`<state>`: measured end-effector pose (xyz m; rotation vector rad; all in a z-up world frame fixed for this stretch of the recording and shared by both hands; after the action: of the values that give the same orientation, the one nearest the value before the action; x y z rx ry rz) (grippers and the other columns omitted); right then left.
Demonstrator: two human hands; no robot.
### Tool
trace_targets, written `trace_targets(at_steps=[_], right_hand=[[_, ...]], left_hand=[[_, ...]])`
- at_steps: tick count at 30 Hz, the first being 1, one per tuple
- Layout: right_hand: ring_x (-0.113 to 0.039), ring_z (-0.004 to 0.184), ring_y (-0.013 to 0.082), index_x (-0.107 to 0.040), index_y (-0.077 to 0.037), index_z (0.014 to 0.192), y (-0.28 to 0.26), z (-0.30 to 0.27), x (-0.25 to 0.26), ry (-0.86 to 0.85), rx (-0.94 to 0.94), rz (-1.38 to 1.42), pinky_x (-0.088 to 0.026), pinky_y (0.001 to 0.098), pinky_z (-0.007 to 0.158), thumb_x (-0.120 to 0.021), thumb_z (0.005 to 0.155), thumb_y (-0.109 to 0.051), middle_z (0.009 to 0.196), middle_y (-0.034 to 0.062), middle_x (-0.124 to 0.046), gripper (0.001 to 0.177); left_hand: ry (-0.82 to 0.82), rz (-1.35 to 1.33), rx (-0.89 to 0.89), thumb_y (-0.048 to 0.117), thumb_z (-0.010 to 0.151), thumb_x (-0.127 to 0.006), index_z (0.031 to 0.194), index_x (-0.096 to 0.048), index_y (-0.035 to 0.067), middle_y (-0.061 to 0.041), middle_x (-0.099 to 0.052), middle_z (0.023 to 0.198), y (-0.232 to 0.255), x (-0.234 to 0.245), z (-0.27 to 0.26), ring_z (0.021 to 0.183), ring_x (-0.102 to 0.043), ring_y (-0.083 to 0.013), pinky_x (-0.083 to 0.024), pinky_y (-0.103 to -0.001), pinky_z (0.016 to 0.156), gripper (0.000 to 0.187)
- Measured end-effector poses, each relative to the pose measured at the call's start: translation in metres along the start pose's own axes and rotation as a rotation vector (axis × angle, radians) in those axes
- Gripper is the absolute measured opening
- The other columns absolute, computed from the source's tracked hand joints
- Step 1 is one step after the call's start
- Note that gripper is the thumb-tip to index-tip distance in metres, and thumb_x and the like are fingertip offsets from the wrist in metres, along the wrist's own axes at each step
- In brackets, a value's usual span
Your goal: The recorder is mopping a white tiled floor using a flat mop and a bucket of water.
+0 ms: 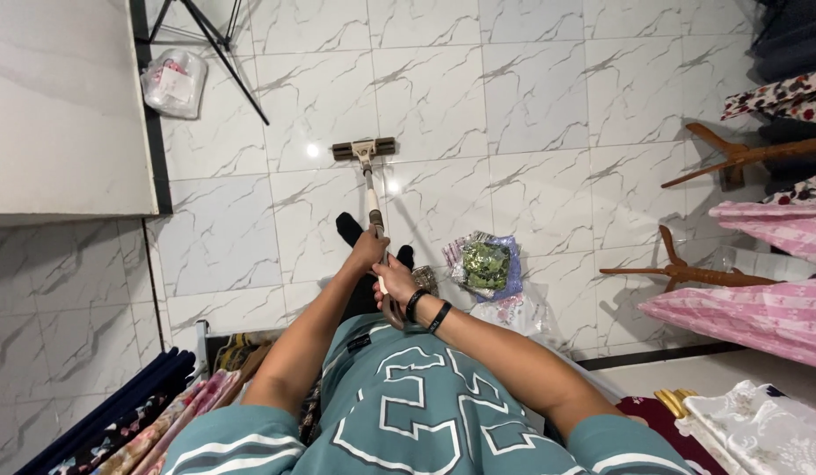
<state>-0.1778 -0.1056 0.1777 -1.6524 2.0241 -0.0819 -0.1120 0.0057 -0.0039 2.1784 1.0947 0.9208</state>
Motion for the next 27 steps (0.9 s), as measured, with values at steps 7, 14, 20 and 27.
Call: trace_targets(at_steps=[7,14,20,27], right_hand=[[-0.051,0.052,0.0142,-0.047,-0.011,0.136,-0.036,0.053,0.013,-0.002,0.048,0.069,-0.047,0.0319,0.044,-0.054,0.105,-0.022,0.071,0.0035,-0.052,0.033],[-0.049,0.05,0.0134,-0.052,-0.008,0.134,-0.079,0.071,0.013,0.004,0.113,0.007,-0.045,0.0309,0.043,-0.053,0.104,-0.021,0.067,0.0041,-0.05,0.033],[-0.048,0.049,0.0125,-0.053,-0.009,0.131,-0.104,0.085,0.005,0.001,0.102,0.098,-0.044,0.0298,0.043,-0.053,0.104,-0.023,0.066,0.0025,-0.05,0.03],[-0.05,0.051,0.014,-0.052,-0.003,0.123,-0.118,0.111,-0.009,0.004,0.11,0.078,-0.048,0.0331,0.046,-0.054,0.106,-0.022,0.068,0.0043,-0.052,0.025]], left_hand=[[0.015,0.007,0.068,0.026,0.089,-0.068,0.125,-0.058,-0.008,-0.032,-0.071,0.103,0.063,0.036,0.027,0.093,-0.071,-0.0432,-0.056,-0.046,0.08,0.051],[0.114,-0.037,0.04,0.025,0.085,-0.072,0.14,-0.047,-0.006,-0.027,-0.07,0.108,0.041,0.029,0.11,0.092,-0.072,-0.0368,-0.058,-0.044,0.076,0.068],[-0.004,-0.164,0.194,0.021,0.089,-0.065,0.145,-0.053,-0.003,-0.027,-0.073,0.107,0.095,0.062,0.099,0.086,-0.073,-0.0346,-0.06,-0.046,0.071,0.062],[-0.025,-0.166,0.255,0.022,0.091,-0.065,0.153,-0.044,0.001,-0.025,-0.072,0.104,0.109,0.087,0.109,0.081,-0.07,-0.0346,-0.058,-0.048,0.066,0.069]])
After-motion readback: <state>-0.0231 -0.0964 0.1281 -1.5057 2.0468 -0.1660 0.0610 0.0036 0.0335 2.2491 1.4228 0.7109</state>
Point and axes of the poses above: each hand's wrist, its own z-axis towards the middle knuckle, its own x-axis out of the back of the hand, y = z × x, the point moved 1 cm from there along z, towards the middle knuckle
